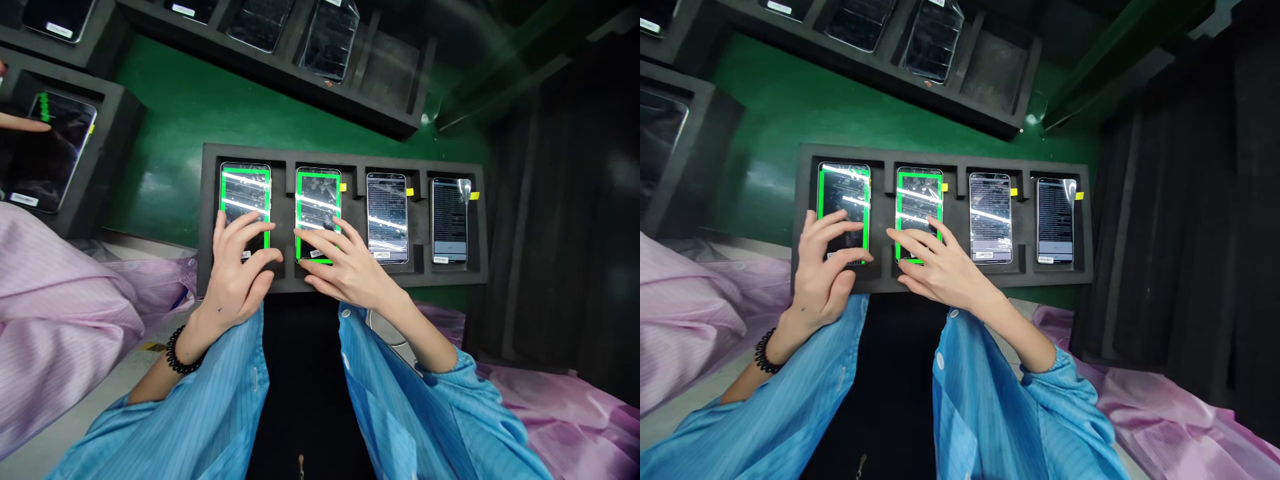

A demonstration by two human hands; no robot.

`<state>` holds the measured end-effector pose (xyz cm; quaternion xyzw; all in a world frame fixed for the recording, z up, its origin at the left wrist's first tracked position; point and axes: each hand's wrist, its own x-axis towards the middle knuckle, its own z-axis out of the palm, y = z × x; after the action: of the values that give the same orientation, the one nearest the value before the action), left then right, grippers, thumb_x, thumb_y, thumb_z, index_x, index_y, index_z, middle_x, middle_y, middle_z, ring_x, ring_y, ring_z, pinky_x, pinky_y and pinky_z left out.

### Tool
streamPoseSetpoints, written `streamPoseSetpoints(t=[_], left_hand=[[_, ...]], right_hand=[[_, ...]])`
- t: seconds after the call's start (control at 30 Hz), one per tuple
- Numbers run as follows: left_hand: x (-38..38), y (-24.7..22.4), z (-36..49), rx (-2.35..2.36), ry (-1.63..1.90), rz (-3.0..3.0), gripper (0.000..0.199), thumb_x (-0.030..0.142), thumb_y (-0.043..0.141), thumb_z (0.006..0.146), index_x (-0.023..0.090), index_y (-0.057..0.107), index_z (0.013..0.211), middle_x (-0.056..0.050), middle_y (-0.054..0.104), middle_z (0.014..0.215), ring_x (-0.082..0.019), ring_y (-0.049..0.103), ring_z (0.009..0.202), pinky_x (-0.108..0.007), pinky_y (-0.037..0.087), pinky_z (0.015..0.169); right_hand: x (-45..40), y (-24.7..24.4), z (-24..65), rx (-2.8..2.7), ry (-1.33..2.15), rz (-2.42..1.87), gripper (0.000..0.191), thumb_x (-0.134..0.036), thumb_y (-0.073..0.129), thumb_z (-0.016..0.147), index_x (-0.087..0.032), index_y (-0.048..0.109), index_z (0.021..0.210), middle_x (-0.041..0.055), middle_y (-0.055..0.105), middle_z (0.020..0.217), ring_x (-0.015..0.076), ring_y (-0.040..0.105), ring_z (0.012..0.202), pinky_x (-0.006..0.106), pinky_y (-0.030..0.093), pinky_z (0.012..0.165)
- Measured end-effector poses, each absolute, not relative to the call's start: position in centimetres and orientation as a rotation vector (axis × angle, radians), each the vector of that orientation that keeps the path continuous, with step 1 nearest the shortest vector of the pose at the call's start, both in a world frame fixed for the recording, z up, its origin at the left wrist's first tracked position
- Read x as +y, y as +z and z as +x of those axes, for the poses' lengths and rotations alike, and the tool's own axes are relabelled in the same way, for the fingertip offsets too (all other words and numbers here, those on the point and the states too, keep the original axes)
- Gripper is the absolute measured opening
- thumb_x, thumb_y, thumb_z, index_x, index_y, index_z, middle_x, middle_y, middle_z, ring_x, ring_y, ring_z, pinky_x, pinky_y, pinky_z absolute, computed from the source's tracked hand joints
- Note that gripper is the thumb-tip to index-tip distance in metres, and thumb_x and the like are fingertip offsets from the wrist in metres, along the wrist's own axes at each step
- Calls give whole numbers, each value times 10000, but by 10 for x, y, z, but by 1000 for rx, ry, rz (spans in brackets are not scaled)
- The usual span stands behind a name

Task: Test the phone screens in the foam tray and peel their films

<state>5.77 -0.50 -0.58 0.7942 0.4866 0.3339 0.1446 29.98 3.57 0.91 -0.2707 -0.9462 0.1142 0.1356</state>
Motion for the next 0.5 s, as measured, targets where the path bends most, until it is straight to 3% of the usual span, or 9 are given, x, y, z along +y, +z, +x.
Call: streamPoseSetpoints(t=[0.17,0.33,0.5], left_hand=[[-6,-6,60,1462,987,2300,265,283,413,982,246,672,1021,-74,573,1360,-288,431,1427,-649,188,1266],[-1,0,62,1242,525,2597,325,350,474,997,249,611,1274,-98,424,1568,-357,232,1539,-762,71,1225],[0,-3,63,1203,503,2627,303,394,480,994,242,657,1188,-98,487,1524,-358,298,1515,-790,109,1205]], right_hand=[[39,8,305,-2762,386,-753,251,-294,518,1001,-210,702,1148,135,507,1524,264,505,1356,595,319,1201],[38,7,309,-2789,409,-713,261,-267,508,994,-192,692,1163,147,530,1499,264,498,1363,599,318,1201],[38,7,311,-2708,437,-658,239,-277,510,995,-198,714,1093,126,591,1438,236,536,1313,544,368,1181]])
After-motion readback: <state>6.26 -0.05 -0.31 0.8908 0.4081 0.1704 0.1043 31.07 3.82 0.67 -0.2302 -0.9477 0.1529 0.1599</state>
